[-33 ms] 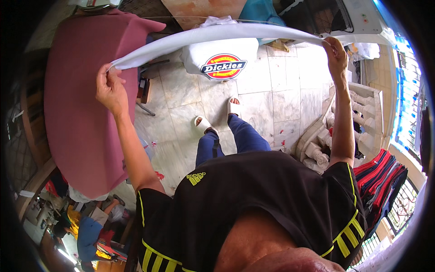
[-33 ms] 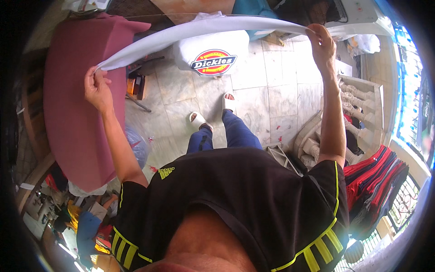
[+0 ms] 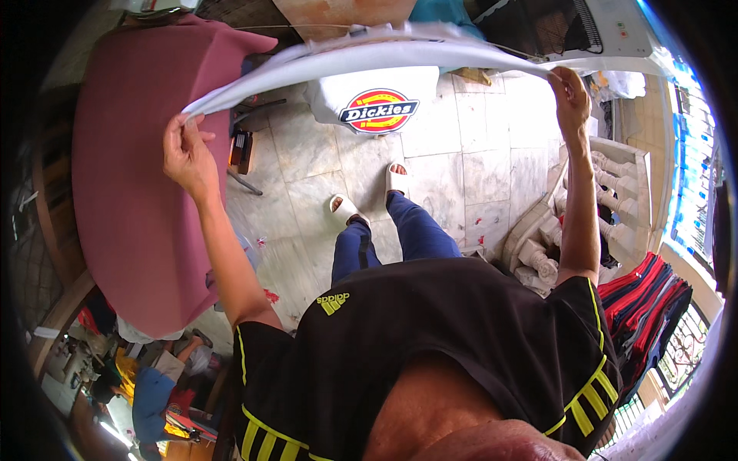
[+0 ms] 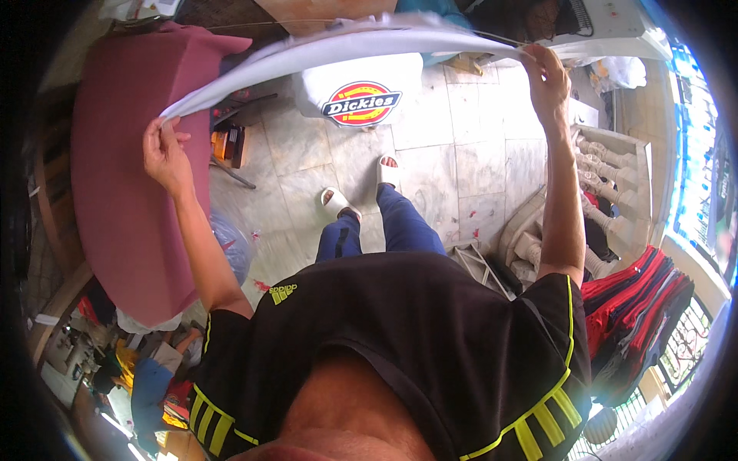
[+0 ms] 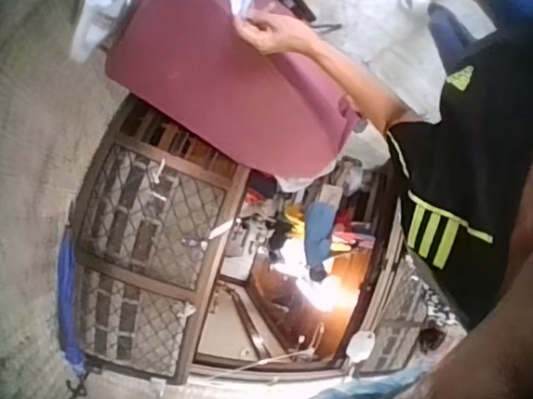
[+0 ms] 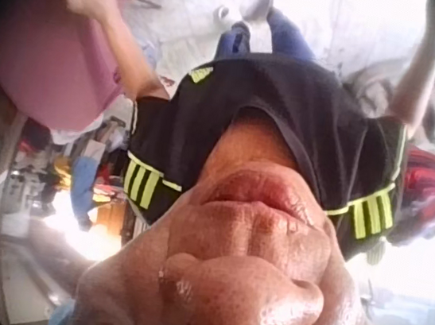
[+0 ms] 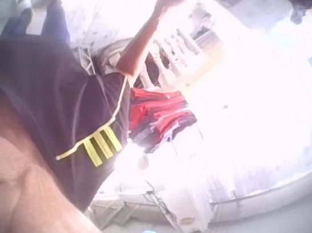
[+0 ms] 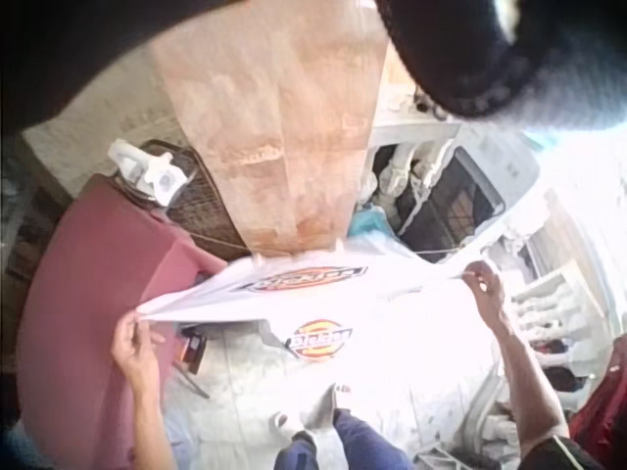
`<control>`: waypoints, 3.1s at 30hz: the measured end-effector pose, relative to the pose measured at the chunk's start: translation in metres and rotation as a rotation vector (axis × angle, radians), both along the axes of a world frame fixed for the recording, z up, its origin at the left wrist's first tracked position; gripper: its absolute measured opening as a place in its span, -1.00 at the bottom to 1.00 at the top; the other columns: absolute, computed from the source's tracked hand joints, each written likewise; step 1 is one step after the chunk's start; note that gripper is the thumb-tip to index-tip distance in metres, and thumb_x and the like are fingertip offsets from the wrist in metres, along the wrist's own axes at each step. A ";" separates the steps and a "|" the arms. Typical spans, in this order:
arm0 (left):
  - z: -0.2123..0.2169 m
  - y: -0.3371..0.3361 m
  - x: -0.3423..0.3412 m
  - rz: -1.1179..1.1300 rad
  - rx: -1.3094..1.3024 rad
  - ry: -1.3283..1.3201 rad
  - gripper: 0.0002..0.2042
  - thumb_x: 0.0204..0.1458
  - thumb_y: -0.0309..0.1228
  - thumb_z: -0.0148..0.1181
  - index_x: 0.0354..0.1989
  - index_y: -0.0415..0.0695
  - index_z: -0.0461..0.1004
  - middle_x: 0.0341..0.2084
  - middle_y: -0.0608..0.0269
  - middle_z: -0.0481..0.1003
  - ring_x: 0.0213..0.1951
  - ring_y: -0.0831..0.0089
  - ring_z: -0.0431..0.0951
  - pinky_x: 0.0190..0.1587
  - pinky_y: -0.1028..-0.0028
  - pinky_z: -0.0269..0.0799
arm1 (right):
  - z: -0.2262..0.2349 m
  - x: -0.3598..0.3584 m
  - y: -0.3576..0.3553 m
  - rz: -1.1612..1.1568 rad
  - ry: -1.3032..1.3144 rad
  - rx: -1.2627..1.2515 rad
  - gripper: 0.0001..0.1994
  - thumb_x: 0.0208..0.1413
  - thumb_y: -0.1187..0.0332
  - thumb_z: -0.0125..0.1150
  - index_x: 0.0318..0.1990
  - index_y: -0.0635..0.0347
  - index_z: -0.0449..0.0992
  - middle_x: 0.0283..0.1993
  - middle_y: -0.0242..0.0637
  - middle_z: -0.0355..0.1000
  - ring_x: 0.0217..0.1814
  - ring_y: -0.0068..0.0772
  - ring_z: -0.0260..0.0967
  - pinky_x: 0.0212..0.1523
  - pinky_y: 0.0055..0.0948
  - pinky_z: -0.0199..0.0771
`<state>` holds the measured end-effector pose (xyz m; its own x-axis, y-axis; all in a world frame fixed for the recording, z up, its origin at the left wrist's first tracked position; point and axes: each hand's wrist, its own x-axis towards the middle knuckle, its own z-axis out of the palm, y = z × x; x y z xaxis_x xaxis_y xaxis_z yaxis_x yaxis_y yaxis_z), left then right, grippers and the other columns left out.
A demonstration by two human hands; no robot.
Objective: The person irons a white t-shirt and a grey t-shirt on a pink ironing board. They use a white electric iron to smooth the fabric, handling the shirts one at a time and flipping them to iron different sections.
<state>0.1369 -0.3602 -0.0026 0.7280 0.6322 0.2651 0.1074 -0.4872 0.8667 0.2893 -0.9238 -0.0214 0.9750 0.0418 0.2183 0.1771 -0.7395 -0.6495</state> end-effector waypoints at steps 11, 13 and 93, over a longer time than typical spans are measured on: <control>-0.385 -0.023 -0.057 0.170 -0.612 0.107 -0.84 0.11 -0.52 0.28 -0.16 -0.21 0.47 -0.38 0.31 0.53 -0.34 0.53 0.56 -0.21 0.49 0.53 | -0.352 -0.105 -0.001 -0.046 0.335 -0.023 -0.88 0.11 0.50 0.32 -0.20 0.17 0.62 -0.24 -0.36 0.56 -0.27 -0.54 0.47 -0.22 -0.52 0.48; -0.416 -0.028 -0.041 0.203 -0.640 0.190 -0.83 0.12 -0.54 0.26 -0.14 -0.20 0.46 -0.35 0.28 0.53 -0.35 0.51 0.57 -0.26 0.50 0.51 | -0.387 -0.106 0.003 -0.104 0.314 0.025 -0.91 0.09 0.51 0.32 -0.24 0.20 0.62 -0.27 -0.34 0.55 -0.26 -0.53 0.48 -0.22 -0.52 0.48; -0.087 0.282 -0.540 1.466 -0.343 -0.918 -0.81 0.27 -0.40 0.02 -0.41 -0.18 0.37 -0.41 0.39 0.31 -0.36 0.64 0.27 -0.28 0.58 0.25 | 0.022 -0.298 0.774 1.475 -0.400 -0.288 -0.57 0.21 0.26 0.12 0.16 0.32 0.37 0.31 0.08 0.14 0.36 0.03 0.08 0.32 -0.04 0.15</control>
<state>-0.4034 -0.0785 -0.0900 -0.7329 0.6786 -0.0477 -0.2869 -0.2447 0.9262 -0.0084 -0.1498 0.0008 -0.0834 0.9617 0.2610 0.9547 0.1522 -0.2555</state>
